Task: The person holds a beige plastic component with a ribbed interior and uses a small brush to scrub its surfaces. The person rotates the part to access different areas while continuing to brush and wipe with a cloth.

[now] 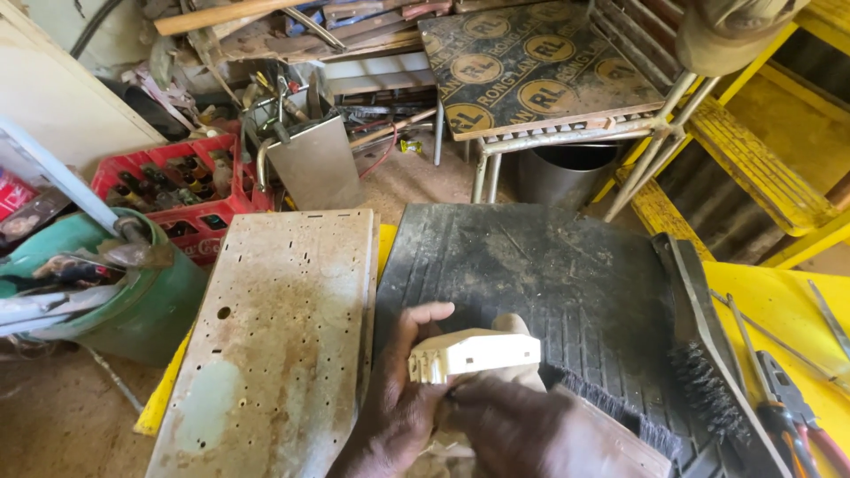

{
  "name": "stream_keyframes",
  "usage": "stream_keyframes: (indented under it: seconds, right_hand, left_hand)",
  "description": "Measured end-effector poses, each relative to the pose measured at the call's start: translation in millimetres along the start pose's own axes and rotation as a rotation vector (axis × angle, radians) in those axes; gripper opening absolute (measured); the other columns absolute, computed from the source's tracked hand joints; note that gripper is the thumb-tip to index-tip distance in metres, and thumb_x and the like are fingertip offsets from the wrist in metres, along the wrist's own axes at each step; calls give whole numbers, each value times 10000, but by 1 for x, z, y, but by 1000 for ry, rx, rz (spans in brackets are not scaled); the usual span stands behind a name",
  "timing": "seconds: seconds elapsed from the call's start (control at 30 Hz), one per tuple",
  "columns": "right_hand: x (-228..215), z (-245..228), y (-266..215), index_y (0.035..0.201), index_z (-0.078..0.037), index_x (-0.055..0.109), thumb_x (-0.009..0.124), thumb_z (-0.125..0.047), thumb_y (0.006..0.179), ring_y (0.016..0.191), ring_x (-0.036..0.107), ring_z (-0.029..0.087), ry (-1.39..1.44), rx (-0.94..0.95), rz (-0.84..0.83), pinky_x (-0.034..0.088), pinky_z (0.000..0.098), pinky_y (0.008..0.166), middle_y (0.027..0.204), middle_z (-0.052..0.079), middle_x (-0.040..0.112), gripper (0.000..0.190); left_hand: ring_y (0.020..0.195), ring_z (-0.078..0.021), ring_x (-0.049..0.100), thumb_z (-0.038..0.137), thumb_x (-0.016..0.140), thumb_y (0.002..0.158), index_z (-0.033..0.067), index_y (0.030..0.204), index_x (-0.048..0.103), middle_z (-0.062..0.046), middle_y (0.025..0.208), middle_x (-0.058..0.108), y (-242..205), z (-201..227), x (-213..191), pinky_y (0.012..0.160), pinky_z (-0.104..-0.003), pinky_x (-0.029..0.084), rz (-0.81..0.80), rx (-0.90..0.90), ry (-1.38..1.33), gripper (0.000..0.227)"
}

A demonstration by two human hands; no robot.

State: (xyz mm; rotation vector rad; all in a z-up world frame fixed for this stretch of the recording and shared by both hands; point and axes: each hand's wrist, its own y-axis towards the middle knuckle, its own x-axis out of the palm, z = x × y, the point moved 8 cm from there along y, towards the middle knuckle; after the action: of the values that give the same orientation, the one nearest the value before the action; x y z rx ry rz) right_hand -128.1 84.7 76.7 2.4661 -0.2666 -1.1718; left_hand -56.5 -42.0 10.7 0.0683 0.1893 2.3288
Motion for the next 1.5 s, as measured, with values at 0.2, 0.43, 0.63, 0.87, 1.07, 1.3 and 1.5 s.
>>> stream_keyframes:
  seconds: [0.2,0.43,0.63,0.87,1.07,1.3,1.5]
  right_hand:
    - [7,-20,4,1103,-228,799,779,-84,893,897,788,115,-310,-84,186,645,249,777,1102,-43,790,256]
    - [-8,2,7,1185,-86,776,576,-289,1080,1227,785,215,536,53,-101,574,335,1089,1290,111,794,304]
    - [-11,1,-17,1033,-12,791,705,-165,972,888,896,209,313,-3,473,704,264,825,979,141,857,185]
    - [9,-16,-16,1034,-299,802,772,-237,937,911,803,116,-328,79,417,625,283,698,1018,-79,820,118]
    - [4,4,-1,1116,-99,800,676,-185,1013,1053,848,223,359,-9,211,676,333,935,1138,100,835,183]
    - [20,65,-34,1046,-16,884,789,-162,941,837,845,180,962,644,-186,677,303,764,939,107,875,204]
    - [23,94,-55,1089,171,838,761,-39,847,844,880,472,1227,907,303,737,631,840,944,413,918,330]
  left_hand:
    - [809,-133,628,527,561,919,118,1387,598,-29,911,604,-4,20,1,700,-315,532,-29,144,110,622]
    - [905,-197,707,822,624,805,112,1400,596,-72,1045,677,-5,-8,3,711,-338,591,-2,-9,-187,927]
    - [1043,-153,698,645,570,913,138,1409,605,-61,1148,710,0,-1,-5,891,-294,551,34,12,-10,710]
    - [754,-148,633,425,612,933,87,1402,565,-39,887,610,-7,15,-1,589,-316,532,13,125,76,580]
    - [841,-155,675,626,516,924,164,1362,606,-39,1036,700,-5,6,-12,693,-321,562,101,132,222,643]
    - [1172,-210,679,727,539,889,141,1337,657,-105,1289,644,6,-17,-29,967,-341,576,113,62,44,746]
    - [1036,-280,813,785,521,817,215,1307,622,-124,1298,721,6,-13,-33,801,-448,727,114,-81,-64,759]
